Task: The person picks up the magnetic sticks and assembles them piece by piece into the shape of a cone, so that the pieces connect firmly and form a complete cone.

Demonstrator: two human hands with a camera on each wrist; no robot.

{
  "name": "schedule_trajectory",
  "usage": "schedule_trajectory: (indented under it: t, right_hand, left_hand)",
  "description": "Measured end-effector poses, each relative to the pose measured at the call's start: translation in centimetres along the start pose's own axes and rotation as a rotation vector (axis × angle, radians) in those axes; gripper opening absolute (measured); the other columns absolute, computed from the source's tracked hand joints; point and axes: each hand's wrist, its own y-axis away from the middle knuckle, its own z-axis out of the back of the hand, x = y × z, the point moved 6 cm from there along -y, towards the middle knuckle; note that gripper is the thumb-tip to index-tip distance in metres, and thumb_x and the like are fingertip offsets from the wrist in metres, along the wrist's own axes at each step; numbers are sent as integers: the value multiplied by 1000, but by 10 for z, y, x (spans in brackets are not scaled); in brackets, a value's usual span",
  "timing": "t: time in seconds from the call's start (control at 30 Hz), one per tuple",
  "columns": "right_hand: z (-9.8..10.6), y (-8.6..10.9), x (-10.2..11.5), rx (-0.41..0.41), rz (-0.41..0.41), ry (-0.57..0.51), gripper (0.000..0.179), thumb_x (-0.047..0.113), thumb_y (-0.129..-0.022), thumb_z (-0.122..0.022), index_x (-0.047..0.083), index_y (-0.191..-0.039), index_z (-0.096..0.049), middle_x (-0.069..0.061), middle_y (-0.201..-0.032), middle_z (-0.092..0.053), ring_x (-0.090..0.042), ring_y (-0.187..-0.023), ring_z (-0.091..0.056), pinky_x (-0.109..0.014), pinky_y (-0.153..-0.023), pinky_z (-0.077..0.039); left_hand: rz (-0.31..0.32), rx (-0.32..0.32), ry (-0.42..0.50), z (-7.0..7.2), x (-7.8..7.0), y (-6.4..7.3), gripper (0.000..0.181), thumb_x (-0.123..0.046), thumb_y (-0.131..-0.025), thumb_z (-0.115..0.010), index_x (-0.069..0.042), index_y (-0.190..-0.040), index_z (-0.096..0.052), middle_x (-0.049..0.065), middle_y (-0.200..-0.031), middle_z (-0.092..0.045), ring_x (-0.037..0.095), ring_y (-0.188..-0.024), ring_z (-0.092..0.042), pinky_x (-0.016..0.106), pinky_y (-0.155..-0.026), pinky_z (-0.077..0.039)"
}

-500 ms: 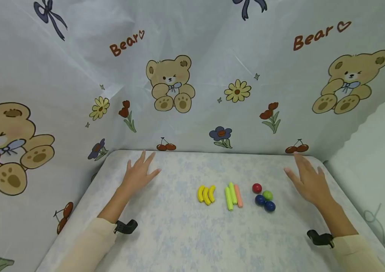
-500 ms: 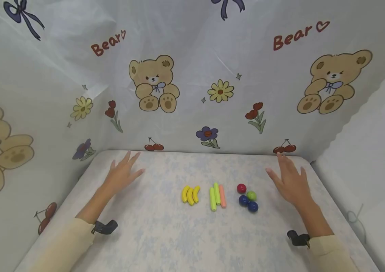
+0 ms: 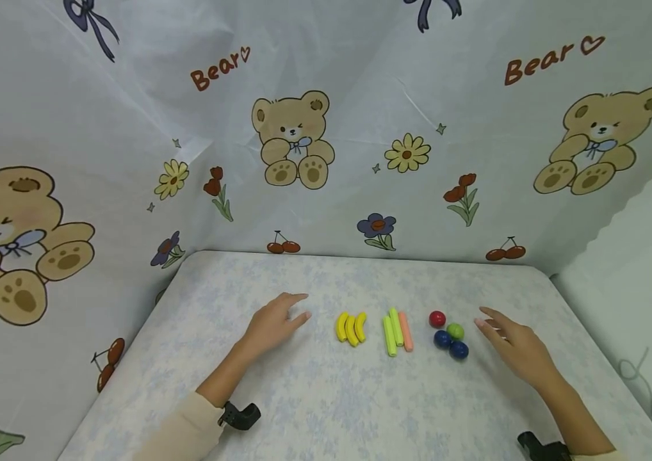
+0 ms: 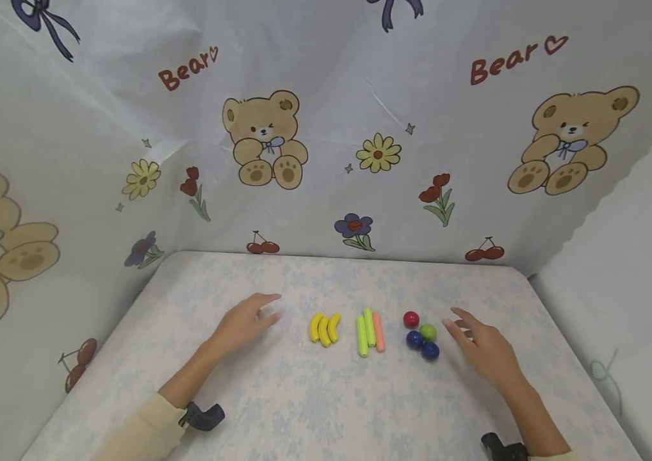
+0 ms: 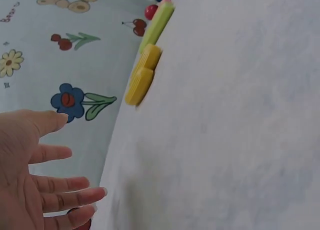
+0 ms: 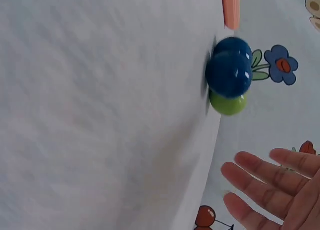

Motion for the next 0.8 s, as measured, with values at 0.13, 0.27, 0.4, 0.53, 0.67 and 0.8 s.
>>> schedule_trajectory:
  t: [0.13,0.27,0.4,0.53,0.67,0.8]
  right_hand:
    - [-11,5,0,53,-58,-59,64,46,-103,-58,-5,-141,-52,-25,-114,-70,-34,-93,-72,-50,-72,-59]
    - [-20,7,1,136,-144,-124,66,47,-97,-67,-7,-133,-54,-16,-101,-73,-21,-75,-69,-38,-65,-56]
    - [-29,7,3,183,-207,-149,66,48,-93,-73,-6,-127,-57,-8,-91,-71,-18,-68,-66,-34,-61,-50]
    - [-36,6,3,187,-217,-134,62,45,-91,-75,-6,-122,-60,-5,-85,-69,-18,-65,-65,-34,-58,-49]
    - [-40,4,3,176,-198,-137,56,40,-92,-75,-7,-119,-62,-4,-81,-68,-18,-62,-64,-34,-55,-48]
    - [-43,0,4,176,-181,-138,51,36,-92,-77,-8,-115,-65,-4,-80,-67,-18,-59,-62,-33,-54,-47]
  left_hand:
    - [10,54,87,-18,-12,-1,47,-40,-98,-67,-16,-139,-64,7,-117,-67,13,-81,-58,32,-63,-48]
    - [18,101,125,-33,-21,-6,45,-38,-98,-69,-14,-136,-66,0,-98,-66,13,-73,-55,30,-59,-47]
    - [5,141,144,-44,-29,-16,45,-37,-97,-71,-11,-132,-68,-4,-80,-61,12,-57,-51,27,-49,-43]
    - [-3,165,140,-52,-37,-26,44,-34,-95,-73,-7,-129,-70,0,-73,-61,14,-52,-51,28,-46,-43]
    - [8,170,73,-58,-42,-36,40,-33,-93,-76,-7,-124,-72,7,-99,-73,17,-71,-61,31,-63,-51]
    - [40,203,36,-63,-45,-44,38,-34,-93,-76,-9,-122,-71,7,-114,-71,15,-66,-61,30,-61,-53]
